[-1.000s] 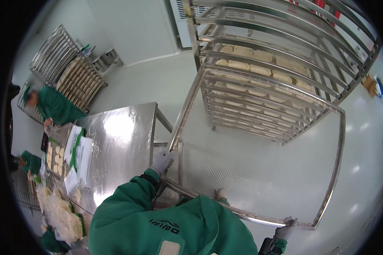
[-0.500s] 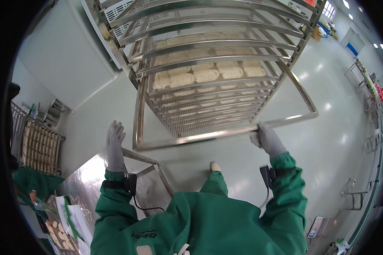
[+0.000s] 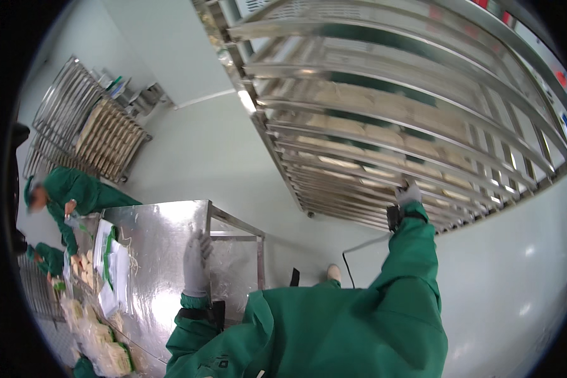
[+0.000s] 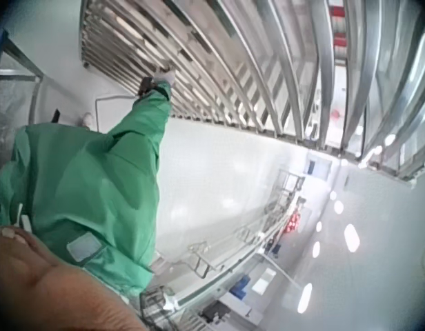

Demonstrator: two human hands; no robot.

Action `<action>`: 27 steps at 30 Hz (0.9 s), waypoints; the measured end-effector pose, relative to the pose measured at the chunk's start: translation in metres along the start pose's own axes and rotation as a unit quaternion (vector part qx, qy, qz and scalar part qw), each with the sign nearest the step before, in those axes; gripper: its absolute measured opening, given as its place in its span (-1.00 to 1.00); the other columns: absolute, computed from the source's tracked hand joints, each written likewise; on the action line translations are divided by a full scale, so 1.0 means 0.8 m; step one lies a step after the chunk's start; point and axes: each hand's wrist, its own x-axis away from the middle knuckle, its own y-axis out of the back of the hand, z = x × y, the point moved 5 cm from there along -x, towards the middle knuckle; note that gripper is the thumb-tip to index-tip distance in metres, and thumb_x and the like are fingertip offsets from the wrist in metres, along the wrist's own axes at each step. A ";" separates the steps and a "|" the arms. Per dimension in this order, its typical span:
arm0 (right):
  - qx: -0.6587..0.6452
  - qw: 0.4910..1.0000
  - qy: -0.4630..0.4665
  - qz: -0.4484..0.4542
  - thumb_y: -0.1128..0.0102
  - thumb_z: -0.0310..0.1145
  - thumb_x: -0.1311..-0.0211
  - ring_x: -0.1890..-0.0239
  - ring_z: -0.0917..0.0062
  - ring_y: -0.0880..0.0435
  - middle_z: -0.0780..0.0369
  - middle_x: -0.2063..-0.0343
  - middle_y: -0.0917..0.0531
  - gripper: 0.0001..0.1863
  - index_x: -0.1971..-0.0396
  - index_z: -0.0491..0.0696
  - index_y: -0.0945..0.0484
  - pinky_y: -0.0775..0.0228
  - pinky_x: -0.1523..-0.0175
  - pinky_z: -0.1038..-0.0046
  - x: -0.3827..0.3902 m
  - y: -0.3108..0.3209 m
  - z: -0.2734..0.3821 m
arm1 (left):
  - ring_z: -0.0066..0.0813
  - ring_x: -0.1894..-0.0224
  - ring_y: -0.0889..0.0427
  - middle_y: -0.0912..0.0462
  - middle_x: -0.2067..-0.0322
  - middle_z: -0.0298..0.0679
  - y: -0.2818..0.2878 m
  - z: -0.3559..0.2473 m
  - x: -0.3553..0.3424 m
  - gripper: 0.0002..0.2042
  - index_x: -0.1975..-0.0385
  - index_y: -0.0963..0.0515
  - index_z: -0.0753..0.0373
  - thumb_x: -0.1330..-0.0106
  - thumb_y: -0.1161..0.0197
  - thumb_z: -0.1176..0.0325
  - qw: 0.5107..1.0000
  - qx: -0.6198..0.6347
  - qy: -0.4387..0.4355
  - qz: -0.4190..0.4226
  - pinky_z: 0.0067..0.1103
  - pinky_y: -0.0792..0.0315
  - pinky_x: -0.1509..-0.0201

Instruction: The person repeatedly picks bundles of noodles from a tray, places them into clear plastic bags, weighs the bags on a digital scale, and sets the filled bags aside. The person also retrieves a new tray of noodles from a rack and continues the packaging cycle.

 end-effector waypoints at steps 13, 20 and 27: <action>-0.073 0.991 0.114 0.009 -0.14 -0.47 0.00 0.30 0.41 -0.47 0.16 0.37 -0.54 -0.80 0.32 -0.13 -0.44 -0.38 0.17 0.40 0.438 0.082 0.038 | -0.17 0.17 -0.61 -0.63 0.22 -0.05 -0.156 0.139 -0.176 -0.50 -0.06 -0.43 0.37 -0.38 0.04 0.03 0.918 -0.242 0.085 0.302 -0.43 -0.46 0.05; -0.049 0.981 0.041 0.185 -0.18 -0.42 0.02 0.35 0.31 -0.53 0.12 0.42 -0.57 -0.79 0.32 -0.13 -0.51 -0.42 0.23 0.32 0.582 0.088 0.026 | -0.02 -0.05 -0.54 -0.59 0.05 0.05 -0.131 0.181 -0.042 -0.41 -0.02 -0.53 0.21 -0.27 -0.02 -0.19 0.937 -0.286 0.011 0.202 -0.30 -0.35 -0.14; -0.060 0.954 0.090 0.278 -0.20 -0.42 -0.01 0.34 0.36 -0.56 0.15 0.42 -0.60 -0.81 0.32 -0.11 -0.54 -0.43 0.21 0.35 0.627 0.092 -0.016 | 0.08 -0.15 -0.43 -0.46 -0.09 0.14 -0.042 0.191 0.127 -0.37 -0.17 -0.40 0.22 -0.31 0.06 -0.18 0.979 -0.169 0.100 0.055 -0.27 -0.31 -0.21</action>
